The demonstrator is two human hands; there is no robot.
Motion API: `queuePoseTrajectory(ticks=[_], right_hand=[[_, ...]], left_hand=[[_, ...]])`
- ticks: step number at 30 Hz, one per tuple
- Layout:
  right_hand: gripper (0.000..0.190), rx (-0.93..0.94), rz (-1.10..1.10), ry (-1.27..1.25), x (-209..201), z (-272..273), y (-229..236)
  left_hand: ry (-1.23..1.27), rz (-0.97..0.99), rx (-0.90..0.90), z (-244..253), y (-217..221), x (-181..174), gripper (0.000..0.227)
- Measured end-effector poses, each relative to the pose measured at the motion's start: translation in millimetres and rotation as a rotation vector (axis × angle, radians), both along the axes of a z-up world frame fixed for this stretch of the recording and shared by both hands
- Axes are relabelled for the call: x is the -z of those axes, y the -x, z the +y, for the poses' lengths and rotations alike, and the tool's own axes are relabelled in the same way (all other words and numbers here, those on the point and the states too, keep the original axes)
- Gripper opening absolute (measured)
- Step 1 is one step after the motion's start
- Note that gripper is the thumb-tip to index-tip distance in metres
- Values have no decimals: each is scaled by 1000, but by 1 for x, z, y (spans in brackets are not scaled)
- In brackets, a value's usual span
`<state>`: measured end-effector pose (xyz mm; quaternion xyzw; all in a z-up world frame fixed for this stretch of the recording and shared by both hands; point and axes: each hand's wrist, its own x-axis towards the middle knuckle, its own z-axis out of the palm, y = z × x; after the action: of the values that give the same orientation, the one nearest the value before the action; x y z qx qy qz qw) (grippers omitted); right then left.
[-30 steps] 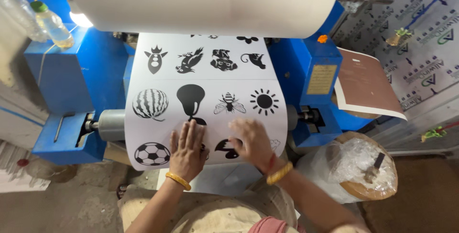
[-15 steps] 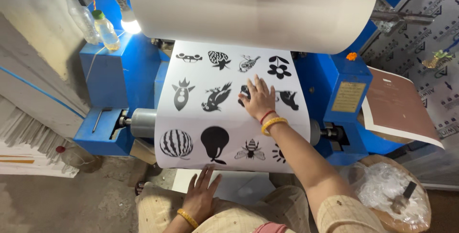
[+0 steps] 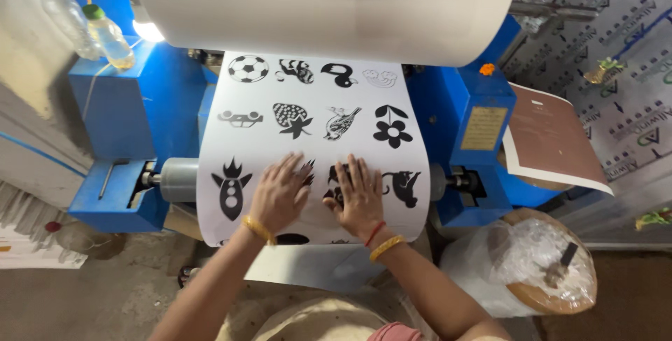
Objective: The person operates a blue laminating machine, feeding a large white sheet with black printed icons through the rollers. They use both hands to smooth the sheet as it moves and guide it into the machine, occasionally adjusting the feed to ensure proper alignment.
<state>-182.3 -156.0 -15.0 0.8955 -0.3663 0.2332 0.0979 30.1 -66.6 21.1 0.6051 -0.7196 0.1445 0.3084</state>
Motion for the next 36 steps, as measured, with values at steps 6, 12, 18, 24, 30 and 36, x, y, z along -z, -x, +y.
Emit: queuePoseTrajectory(ticks=[6, 12, 18, 24, 30, 36], right_hand=[[86, -80, -12, -10, 24, 43, 27], [78, -158, 83, -157, 46, 74, 55], [62, -305, 28, -374, 76, 93, 91], [33, -297, -138, -860, 102, 97, 108], [24, -411, -236, -766, 49, 103, 87], [19, -567, -444, -686, -43, 79, 49]], left_hand=[[-232, 12, -222, -83, -13, -28, 63], [-420, 63, -320, -105, -14, -41, 68], [-476, 104, -348, -100, -12, -46, 69], [-378, 61, -322, -68, 0, -28, 63], [-147, 49, -265, -17, 17, 7, 65], [-105, 30, -203, 23, 30, 38, 73]])
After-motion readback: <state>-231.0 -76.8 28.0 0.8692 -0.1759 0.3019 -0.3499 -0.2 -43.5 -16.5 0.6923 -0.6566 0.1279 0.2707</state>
